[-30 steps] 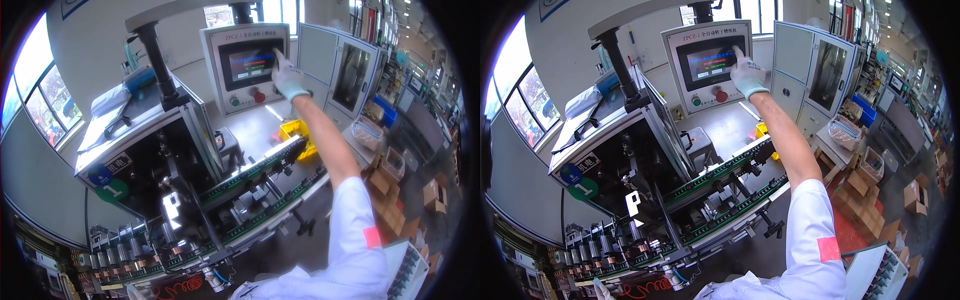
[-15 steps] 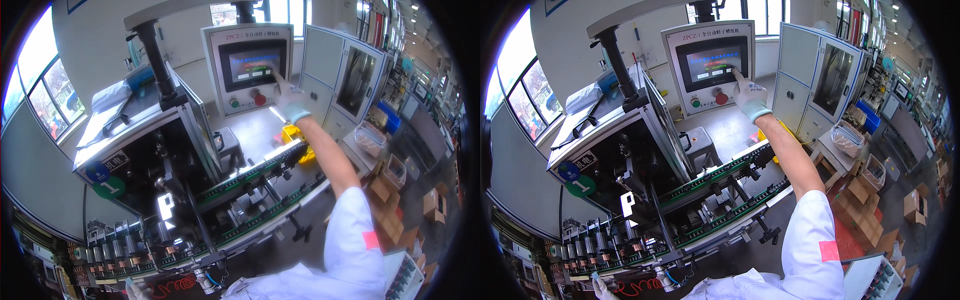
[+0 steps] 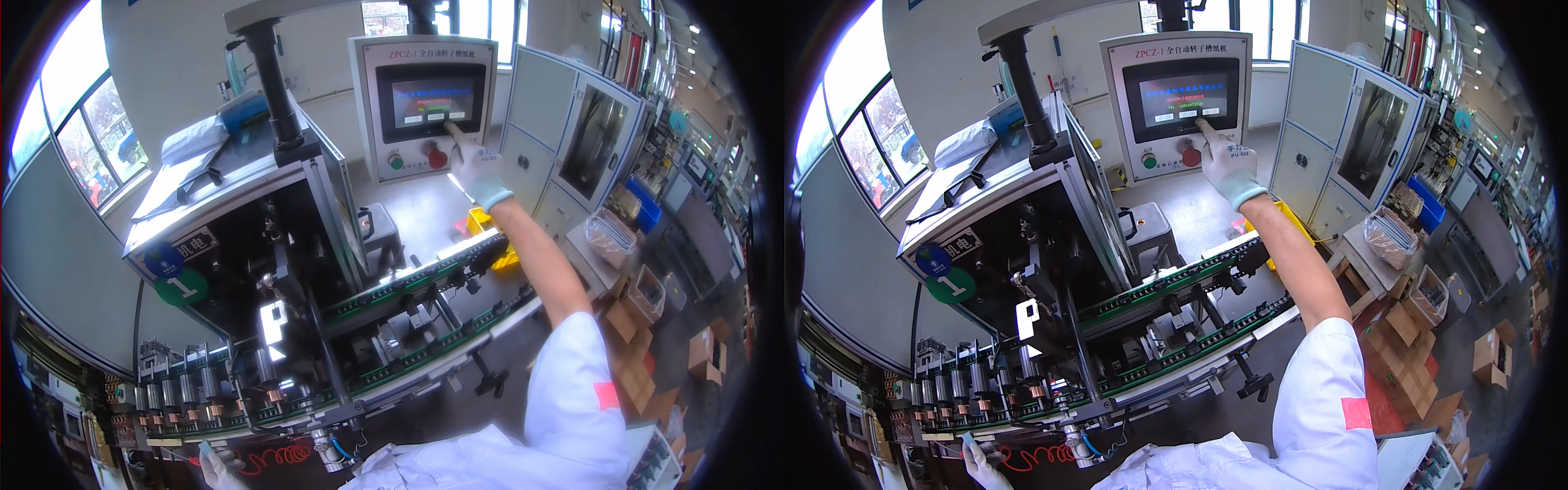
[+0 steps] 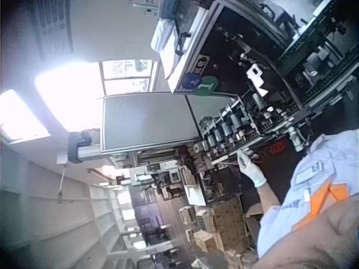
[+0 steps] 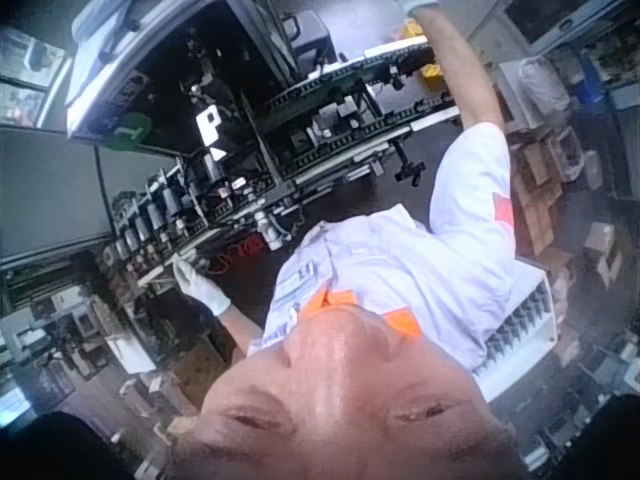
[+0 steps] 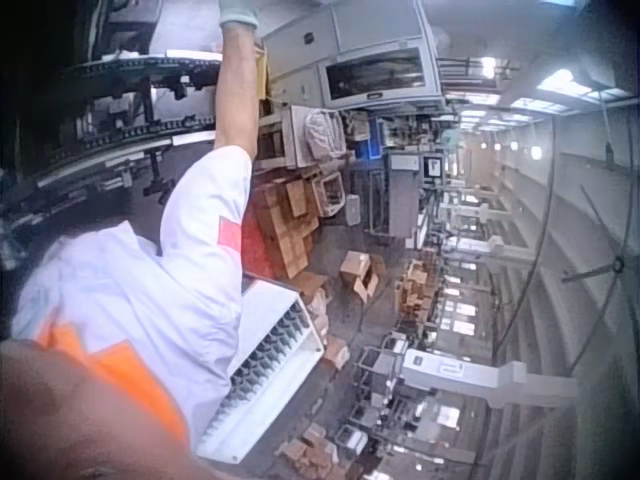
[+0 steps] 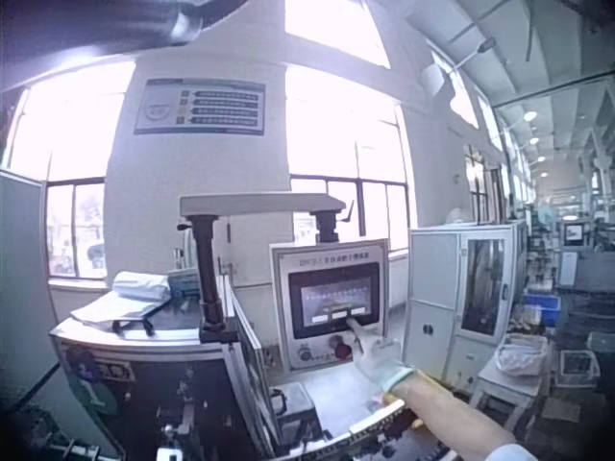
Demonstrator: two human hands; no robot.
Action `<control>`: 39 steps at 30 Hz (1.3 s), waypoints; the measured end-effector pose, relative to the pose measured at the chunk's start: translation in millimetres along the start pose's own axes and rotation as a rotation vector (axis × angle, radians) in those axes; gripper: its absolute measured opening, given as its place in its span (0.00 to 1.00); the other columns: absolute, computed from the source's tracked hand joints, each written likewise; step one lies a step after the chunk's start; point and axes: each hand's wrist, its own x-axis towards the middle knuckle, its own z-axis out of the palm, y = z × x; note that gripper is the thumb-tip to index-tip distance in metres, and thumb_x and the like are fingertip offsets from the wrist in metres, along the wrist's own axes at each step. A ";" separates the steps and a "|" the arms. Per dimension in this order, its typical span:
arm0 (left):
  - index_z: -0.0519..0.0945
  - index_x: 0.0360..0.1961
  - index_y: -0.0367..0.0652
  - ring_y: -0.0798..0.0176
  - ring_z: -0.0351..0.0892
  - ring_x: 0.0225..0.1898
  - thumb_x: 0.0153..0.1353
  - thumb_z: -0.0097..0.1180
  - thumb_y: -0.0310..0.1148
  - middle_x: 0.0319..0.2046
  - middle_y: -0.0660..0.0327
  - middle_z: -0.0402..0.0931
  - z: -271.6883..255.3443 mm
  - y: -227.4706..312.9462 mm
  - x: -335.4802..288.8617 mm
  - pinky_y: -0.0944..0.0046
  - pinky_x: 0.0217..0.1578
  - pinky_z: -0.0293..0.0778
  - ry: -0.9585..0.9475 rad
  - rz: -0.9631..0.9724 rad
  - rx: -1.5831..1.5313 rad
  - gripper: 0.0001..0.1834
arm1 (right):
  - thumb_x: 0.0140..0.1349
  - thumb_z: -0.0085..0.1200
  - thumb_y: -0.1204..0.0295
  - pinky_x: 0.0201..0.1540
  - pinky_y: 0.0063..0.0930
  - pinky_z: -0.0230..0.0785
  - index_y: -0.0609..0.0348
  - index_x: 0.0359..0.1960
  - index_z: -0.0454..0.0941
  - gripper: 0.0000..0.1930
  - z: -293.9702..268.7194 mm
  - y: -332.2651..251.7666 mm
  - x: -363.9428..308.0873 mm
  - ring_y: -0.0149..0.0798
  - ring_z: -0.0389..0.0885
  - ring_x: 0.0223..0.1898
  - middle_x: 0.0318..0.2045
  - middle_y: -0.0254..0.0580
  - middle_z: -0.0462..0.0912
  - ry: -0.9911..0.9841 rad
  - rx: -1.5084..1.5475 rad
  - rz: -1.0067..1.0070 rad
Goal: The person operates industrial machinery using a touchscreen, unboxes and retrieves motor core components, and assembles motor rotors by pressing shafts, cores, and rings together in a vertical press machine.
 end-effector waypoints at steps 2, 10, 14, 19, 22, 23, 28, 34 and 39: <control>0.72 0.63 0.31 0.62 0.80 0.37 0.74 0.49 0.45 0.44 0.52 0.81 -2.4 -3.1 -1.1 0.66 0.36 0.77 0.014 0.015 0.003 0.28 | 0.66 0.45 0.66 0.36 0.45 0.77 0.37 0.66 0.70 0.25 -1.3 -5.8 1.2 0.48 0.86 0.34 0.37 0.45 0.87 0.030 0.025 -0.023; 0.76 0.59 0.33 0.66 0.78 0.33 0.71 0.53 0.46 0.39 0.57 0.81 2.4 2.5 -6.2 0.69 0.32 0.74 0.076 -0.113 -0.083 0.26 | 0.66 0.45 0.66 0.34 0.44 0.77 0.42 0.64 0.72 0.24 5.5 -13.7 5.1 0.46 0.86 0.35 0.38 0.41 0.86 0.069 -0.046 -0.076; 0.75 0.57 0.32 0.60 0.80 0.38 0.71 0.55 0.43 0.42 0.52 0.81 -9.3 -16.8 -6.0 0.63 0.38 0.77 0.037 -0.078 -0.163 0.24 | 0.66 0.45 0.66 0.34 0.46 0.76 0.43 0.65 0.71 0.24 2.9 -35.1 -22.5 0.48 0.85 0.34 0.37 0.45 0.86 -0.059 0.092 -0.198; 0.73 0.61 0.35 0.74 0.71 0.24 0.75 0.46 0.42 0.30 0.64 0.73 -12.6 -63.6 9.3 0.72 0.25 0.71 0.089 -0.031 -0.169 0.23 | 0.65 0.43 0.69 0.40 0.53 0.76 0.43 0.72 0.61 0.31 26.2 -61.2 -49.3 0.53 0.86 0.36 0.39 0.51 0.85 -0.383 -0.181 -0.290; 0.75 0.59 0.37 0.75 0.73 0.26 0.74 0.49 0.41 0.31 0.64 0.76 -14.5 -40.0 7.9 0.73 0.26 0.71 0.125 -0.074 -0.140 0.21 | 0.64 0.41 0.72 0.45 0.54 0.75 0.40 0.75 0.55 0.34 44.5 -65.3 -39.3 0.54 0.85 0.42 0.43 0.55 0.84 -0.453 -0.215 -0.225; 0.76 0.58 0.38 0.75 0.73 0.26 0.74 0.50 0.41 0.31 0.64 0.77 -14.7 -38.7 9.5 0.73 0.26 0.71 0.139 -0.067 -0.129 0.20 | 0.64 0.40 0.73 0.45 0.55 0.75 0.37 0.74 0.57 0.34 46.4 -60.5 -40.7 0.54 0.84 0.44 0.48 0.55 0.83 -0.423 -0.253 -0.203; 0.77 0.56 0.37 0.74 0.73 0.23 0.73 0.52 0.43 0.28 0.65 0.77 -12.4 -35.7 15.4 0.73 0.24 0.71 0.066 -0.130 -0.214 0.21 | 0.65 0.42 0.72 0.52 0.49 0.74 0.30 0.71 0.63 0.31 63.8 3.4 -20.9 0.57 0.81 0.52 0.62 0.52 0.75 -0.199 -0.205 -0.334; 0.79 0.55 0.38 0.76 0.68 0.20 0.74 0.48 0.46 0.25 0.68 0.71 -70.5 -46.1 -14.4 0.73 0.22 0.69 0.138 -0.218 -0.138 0.23 | 0.70 0.52 0.67 0.43 0.34 0.73 0.45 0.62 0.78 0.19 18.7 -79.8 -62.0 0.36 0.82 0.38 0.44 0.44 0.86 -0.097 0.308 -0.166; 0.82 0.51 0.38 0.74 0.70 0.24 0.72 0.50 0.37 0.29 0.68 0.73 -93.2 -76.3 -28.9 0.72 0.26 0.68 -0.016 -0.311 -0.238 0.16 | 0.72 0.49 0.74 0.44 0.25 0.76 0.59 0.59 0.78 0.16 -36.9 -69.0 -94.1 0.32 0.82 0.45 0.51 0.47 0.82 -0.197 0.484 -0.342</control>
